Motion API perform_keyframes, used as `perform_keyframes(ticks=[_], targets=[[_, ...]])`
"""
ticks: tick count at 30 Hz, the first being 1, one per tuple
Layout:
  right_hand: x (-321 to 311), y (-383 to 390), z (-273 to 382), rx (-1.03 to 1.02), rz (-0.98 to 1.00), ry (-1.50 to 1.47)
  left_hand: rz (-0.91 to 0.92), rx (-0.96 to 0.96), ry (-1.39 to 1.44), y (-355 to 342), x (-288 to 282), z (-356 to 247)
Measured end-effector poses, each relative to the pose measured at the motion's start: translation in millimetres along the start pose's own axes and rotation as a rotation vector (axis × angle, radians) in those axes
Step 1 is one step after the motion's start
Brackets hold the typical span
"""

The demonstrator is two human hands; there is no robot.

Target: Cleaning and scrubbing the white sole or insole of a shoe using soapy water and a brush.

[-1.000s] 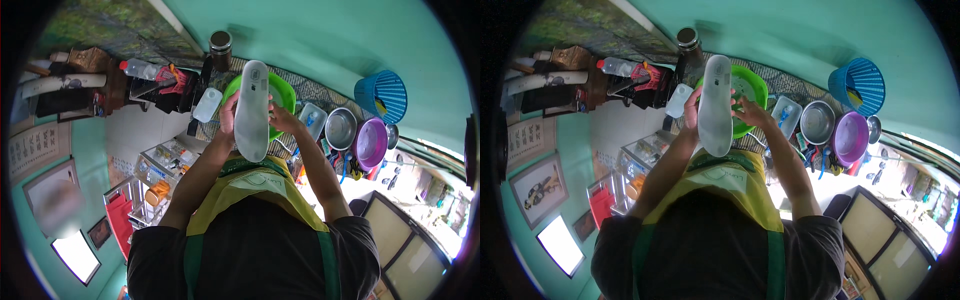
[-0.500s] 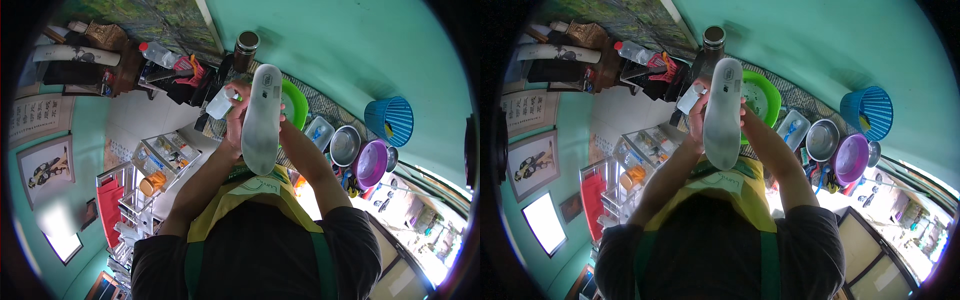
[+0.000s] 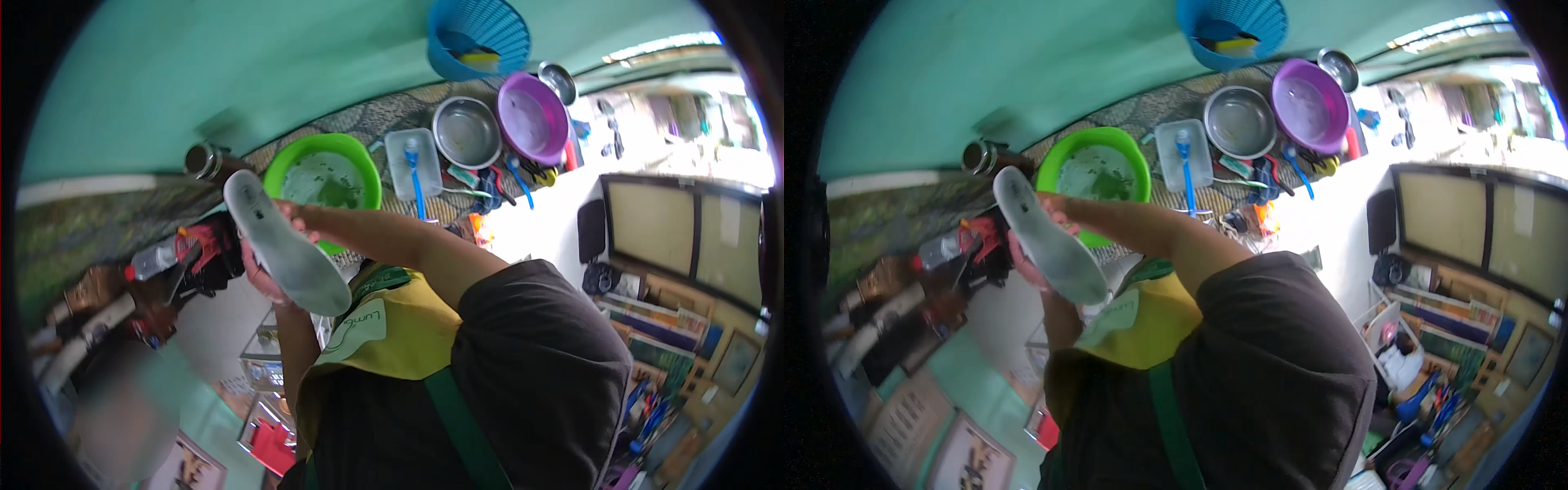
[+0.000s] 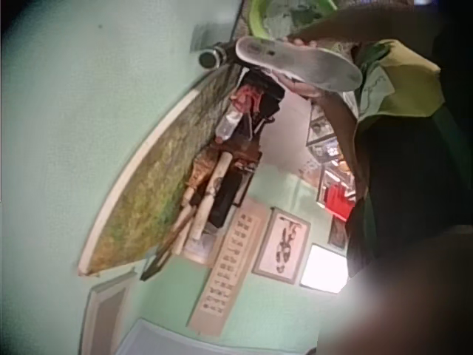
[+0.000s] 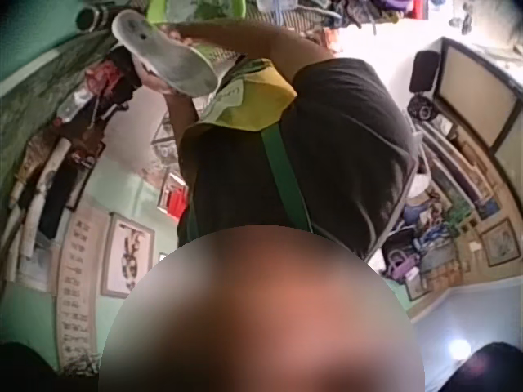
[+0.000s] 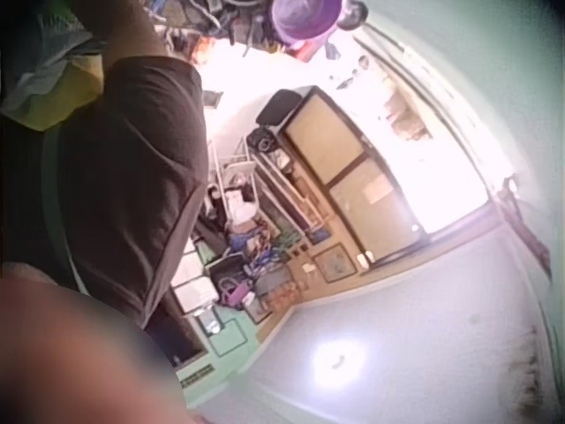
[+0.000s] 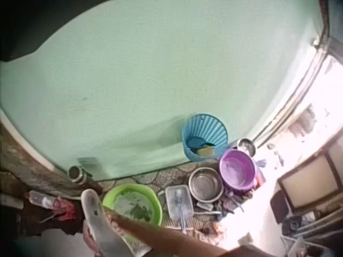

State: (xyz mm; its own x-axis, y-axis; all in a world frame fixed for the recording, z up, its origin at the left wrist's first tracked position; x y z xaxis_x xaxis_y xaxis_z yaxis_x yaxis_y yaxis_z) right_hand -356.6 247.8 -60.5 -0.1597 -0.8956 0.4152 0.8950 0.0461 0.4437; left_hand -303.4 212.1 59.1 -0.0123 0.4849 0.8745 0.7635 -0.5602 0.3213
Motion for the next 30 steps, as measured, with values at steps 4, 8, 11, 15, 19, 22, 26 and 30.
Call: perform_keyframes(ticks=[4,8,11,15,19,22,26,30], targets=[[-12,3,11,-0.010,-0.059,0.030,-0.053,-0.044,0.003,-6,1,3],[-12,24,10,0.006,-0.059,0.086,0.153,-0.140,-0.115,-7,21,11],[-29,36,15,0.013,-0.061,0.144,0.166,-0.137,-0.056,-12,35,21],[-151,167,84,-0.832,-0.798,0.635,0.071,-0.141,-0.036,-13,15,20],[-308,318,41,-0.611,-1.732,0.733,0.028,-0.156,-0.050,-13,6,27],[-391,340,-32,-0.233,-1.678,0.841,0.023,-0.212,-0.011,-26,-7,34],[-387,317,-38,-0.314,-1.348,0.969,-0.125,-0.223,-0.050,-29,1,49],[-394,318,-38,-0.345,-1.378,0.935,0.007,-0.261,0.077,-38,22,64]])
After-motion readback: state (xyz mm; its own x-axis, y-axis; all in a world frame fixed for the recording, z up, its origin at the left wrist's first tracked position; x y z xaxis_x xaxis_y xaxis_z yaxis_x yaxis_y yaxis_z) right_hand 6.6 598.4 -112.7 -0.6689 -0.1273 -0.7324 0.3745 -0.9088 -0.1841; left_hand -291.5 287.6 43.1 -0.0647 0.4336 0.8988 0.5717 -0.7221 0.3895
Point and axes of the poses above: each hand's wrist, its own y-axis away from the middle knuckle, its own x-axis out of the palm, z = x × y, the point moved 10 cm from there along -y, towards the middle knuckle, and after that the axes turned 8 degrees about -z, right-handed, at the moved point
